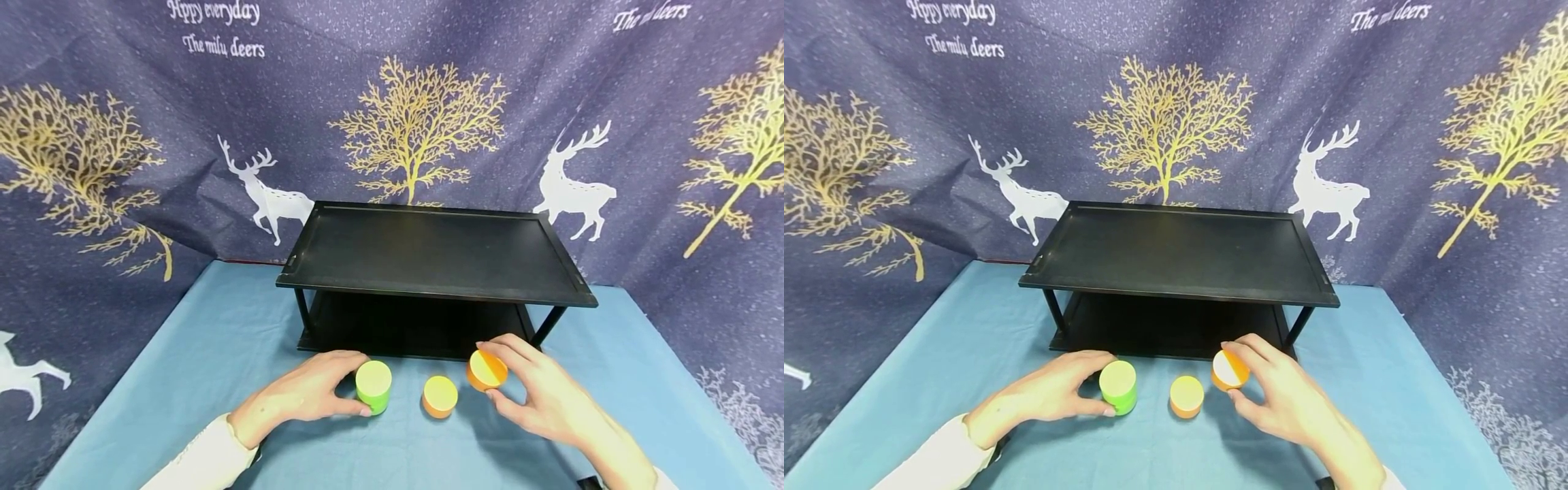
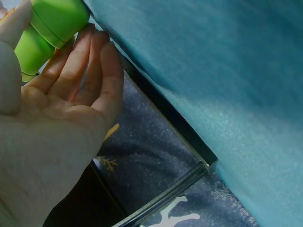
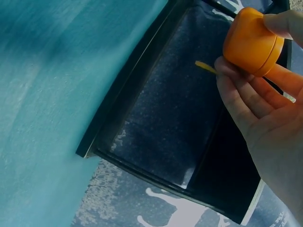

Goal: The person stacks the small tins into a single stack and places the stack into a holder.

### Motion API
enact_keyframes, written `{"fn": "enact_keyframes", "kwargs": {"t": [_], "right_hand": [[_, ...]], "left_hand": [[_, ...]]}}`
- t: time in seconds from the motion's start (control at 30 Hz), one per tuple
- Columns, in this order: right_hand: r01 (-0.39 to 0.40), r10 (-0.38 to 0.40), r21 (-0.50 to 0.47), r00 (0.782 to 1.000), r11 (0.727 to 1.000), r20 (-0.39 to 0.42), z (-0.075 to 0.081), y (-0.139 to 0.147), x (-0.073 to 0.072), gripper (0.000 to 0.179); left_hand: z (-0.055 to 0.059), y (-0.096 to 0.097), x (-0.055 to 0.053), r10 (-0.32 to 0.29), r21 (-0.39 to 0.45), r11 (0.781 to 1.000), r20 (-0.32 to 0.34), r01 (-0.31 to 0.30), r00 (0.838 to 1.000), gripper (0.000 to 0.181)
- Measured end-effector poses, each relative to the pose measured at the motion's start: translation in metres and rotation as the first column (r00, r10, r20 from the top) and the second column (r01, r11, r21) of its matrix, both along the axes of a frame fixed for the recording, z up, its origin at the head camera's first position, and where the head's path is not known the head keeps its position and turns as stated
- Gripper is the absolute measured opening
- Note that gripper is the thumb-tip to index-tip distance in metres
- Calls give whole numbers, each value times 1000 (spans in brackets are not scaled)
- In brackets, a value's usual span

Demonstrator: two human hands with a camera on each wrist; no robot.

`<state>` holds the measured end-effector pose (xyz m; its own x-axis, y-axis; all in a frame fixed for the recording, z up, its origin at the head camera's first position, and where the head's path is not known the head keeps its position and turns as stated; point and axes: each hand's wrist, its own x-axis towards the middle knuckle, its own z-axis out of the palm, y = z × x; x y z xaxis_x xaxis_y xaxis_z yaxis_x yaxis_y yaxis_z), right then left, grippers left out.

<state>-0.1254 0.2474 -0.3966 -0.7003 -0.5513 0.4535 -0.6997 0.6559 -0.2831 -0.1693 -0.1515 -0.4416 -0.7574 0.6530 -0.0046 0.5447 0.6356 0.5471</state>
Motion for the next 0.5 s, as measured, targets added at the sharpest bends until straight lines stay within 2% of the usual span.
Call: {"fn": "enact_keyframes", "kwargs": {"t": [0.5], "right_hand": [[-36,36,12,999,999,-1,1,-7,-3,65]], "left_hand": [[1,1,0,7,-1,1000,19,-7,1000,67]]}}
